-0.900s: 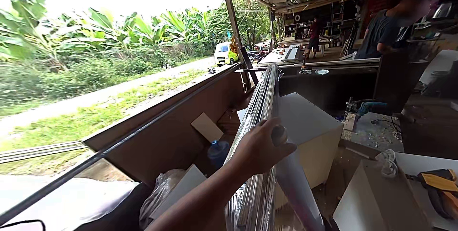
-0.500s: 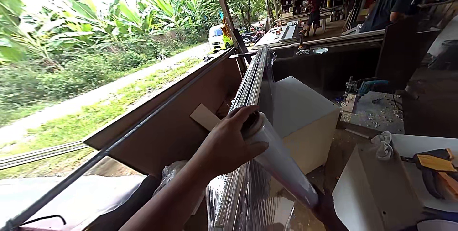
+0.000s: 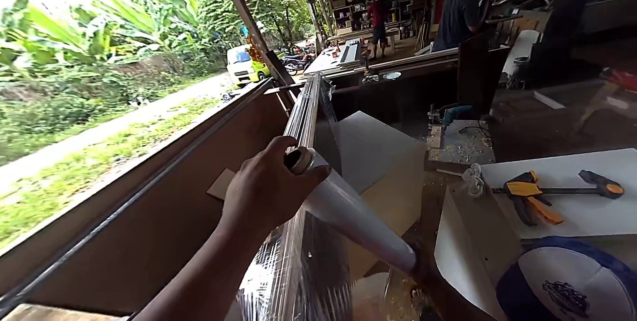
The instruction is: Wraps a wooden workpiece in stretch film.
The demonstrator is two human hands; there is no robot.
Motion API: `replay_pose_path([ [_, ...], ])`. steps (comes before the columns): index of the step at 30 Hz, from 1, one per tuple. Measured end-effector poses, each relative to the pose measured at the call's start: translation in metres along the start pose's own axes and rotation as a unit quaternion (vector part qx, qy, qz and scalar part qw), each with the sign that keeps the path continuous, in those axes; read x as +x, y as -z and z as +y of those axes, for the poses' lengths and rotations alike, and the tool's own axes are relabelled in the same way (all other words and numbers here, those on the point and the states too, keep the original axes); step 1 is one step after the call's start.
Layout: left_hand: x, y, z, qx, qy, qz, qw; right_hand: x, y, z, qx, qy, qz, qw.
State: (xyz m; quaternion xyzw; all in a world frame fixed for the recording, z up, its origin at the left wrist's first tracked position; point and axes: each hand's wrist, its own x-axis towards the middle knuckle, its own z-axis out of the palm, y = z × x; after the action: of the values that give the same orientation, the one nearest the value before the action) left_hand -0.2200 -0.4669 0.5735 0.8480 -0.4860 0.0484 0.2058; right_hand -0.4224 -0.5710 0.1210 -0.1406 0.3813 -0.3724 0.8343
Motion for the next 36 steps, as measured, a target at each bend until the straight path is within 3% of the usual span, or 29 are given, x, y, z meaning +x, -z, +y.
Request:
replay_pose_path([
  [4, 0.011, -0.007, 0.003, 0.023, 0.028, -0.022, 0.999, 0.007, -0.004, -0.017, -0.056, -0.093, 0.002, 0.994],
  [8, 0.015, -0.018, -0.027, 0.009, -0.087, -0.059, 0.994, 0.039, 0.004, -0.027, -0.129, -0.196, -0.046, 0.971],
  [11, 0.027, -0.027, -0.051, 0.013, -0.112, -0.036, 0.993, 0.059, 0.005, -0.04, -0.174, -0.248, -0.116, 0.946],
  [14, 0.038, -0.019, -0.03, 0.02, -0.069, -0.011, 0.997, 0.064, -0.006, -0.058, -0.203, -0.217, -0.127, 0.946],
  [17, 0.047, -0.011, 0.017, 0.01, 0.047, -0.007, 0.999, 0.063, -0.02, -0.07, -0.171, -0.137, -0.119, 0.968],
  [22, 0.082, -0.022, 0.02, -0.037, 0.132, -0.021, 0.99, 0.075, -0.008, -0.063, -0.084, -0.059, -0.142, 0.985],
  [27, 0.099, -0.019, 0.013, -0.152, 0.079, -0.059, 0.984, 0.087, -0.008, -0.068, -0.069, -0.033, -0.164, 0.984],
  [32, 0.106, -0.016, 0.02, -0.099, 0.012, -0.103, 0.99, 0.108, -0.027, -0.082, -0.138, -0.036, -0.09, 0.986],
  [36, 0.127, -0.024, 0.011, -0.105, -0.04, -0.104, 0.988, 0.123, -0.035, -0.087, -0.163, -0.06, -0.082, 0.981],
])
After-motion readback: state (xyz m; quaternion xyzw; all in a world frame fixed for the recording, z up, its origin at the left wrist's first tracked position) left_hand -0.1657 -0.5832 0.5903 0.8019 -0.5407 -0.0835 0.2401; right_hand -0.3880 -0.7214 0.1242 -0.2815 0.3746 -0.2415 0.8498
